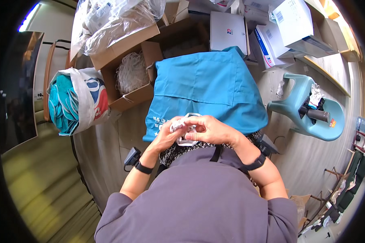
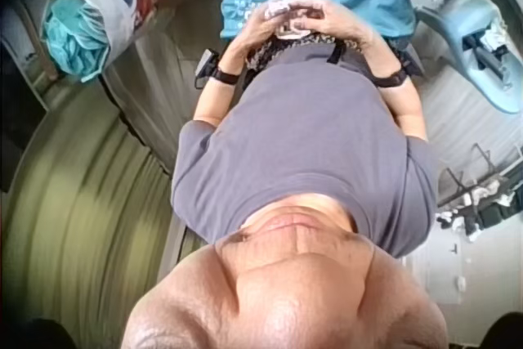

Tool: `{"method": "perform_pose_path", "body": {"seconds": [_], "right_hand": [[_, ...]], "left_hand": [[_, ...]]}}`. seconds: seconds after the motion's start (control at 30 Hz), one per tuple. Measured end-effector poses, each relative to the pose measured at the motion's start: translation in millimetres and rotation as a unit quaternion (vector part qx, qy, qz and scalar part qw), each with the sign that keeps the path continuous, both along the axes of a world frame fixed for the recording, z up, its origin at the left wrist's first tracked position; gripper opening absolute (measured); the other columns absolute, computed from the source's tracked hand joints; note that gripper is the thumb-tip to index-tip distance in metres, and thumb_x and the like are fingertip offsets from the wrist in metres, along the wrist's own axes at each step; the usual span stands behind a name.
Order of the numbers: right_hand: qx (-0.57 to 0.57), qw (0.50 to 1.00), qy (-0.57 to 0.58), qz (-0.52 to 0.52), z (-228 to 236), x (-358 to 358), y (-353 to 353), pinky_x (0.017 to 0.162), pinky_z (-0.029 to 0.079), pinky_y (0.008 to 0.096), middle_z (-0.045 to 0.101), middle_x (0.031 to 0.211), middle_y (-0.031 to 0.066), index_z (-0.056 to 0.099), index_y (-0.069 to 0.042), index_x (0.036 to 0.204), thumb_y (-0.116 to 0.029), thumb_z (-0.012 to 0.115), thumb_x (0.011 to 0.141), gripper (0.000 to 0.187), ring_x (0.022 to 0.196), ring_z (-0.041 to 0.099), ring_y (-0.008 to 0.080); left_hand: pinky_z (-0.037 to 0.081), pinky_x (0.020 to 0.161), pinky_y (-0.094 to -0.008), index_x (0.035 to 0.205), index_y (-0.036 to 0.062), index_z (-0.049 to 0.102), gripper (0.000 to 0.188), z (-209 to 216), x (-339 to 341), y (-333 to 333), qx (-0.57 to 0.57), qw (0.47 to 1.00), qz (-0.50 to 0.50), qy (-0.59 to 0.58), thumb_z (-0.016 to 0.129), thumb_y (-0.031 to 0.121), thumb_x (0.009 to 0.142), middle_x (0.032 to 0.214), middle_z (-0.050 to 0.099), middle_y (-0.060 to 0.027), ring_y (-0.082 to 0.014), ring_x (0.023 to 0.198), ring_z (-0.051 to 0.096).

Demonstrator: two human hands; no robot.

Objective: Organizing and preparing face masks by removing them from individual packaging and sorting them.

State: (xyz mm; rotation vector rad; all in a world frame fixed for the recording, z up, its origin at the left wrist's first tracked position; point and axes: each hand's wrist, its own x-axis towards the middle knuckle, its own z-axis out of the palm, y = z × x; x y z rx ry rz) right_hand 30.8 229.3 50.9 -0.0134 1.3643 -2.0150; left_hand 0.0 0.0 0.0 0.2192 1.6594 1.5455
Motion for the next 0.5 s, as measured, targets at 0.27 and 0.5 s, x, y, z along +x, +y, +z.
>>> {"method": "perform_pose_path", "body": {"seconds": [0.27, 0.5], "right_hand": [[0.245, 0.942, 0.013, -0.227, -26.1, 16.8, 41.7, 0.069, 0.053, 0.025, 0.071, 0.099, 0.0066, 0.068, 0.0, 0.112, -0.014, 0.066, 0.095, 0.022, 0.084, 0.069, 0.0126], [0.225, 0.934, -0.005, -0.277, -29.9, 13.5, 63.6, 0.066, 0.054, 0.0245, 0.071, 0.095, 0.0066, 0.068, 0.001, 0.105, -0.013, 0.061, 0.098, 0.017, 0.081, 0.069, 0.0119]], "left_hand": [[0.056, 0.07, -0.0289, 0.113, 0.0007, 0.062, 0.023, 17.3, 0.8, -46.1, 0.105, 0.941, 0.258, -0.19, 0.059, 0.018, 0.097, 0.103, 0.067, -0.0086, -0.0147, 0.085, 0.066], [0.053, 0.059, -0.0268, 0.118, 0.0029, 0.062, 0.022, 77.5, -141.2, -108.9, -0.021, 0.898, 0.418, 0.139, 0.054, 0.015, 0.101, 0.098, 0.067, -0.0067, -0.0132, 0.078, 0.065]]}}
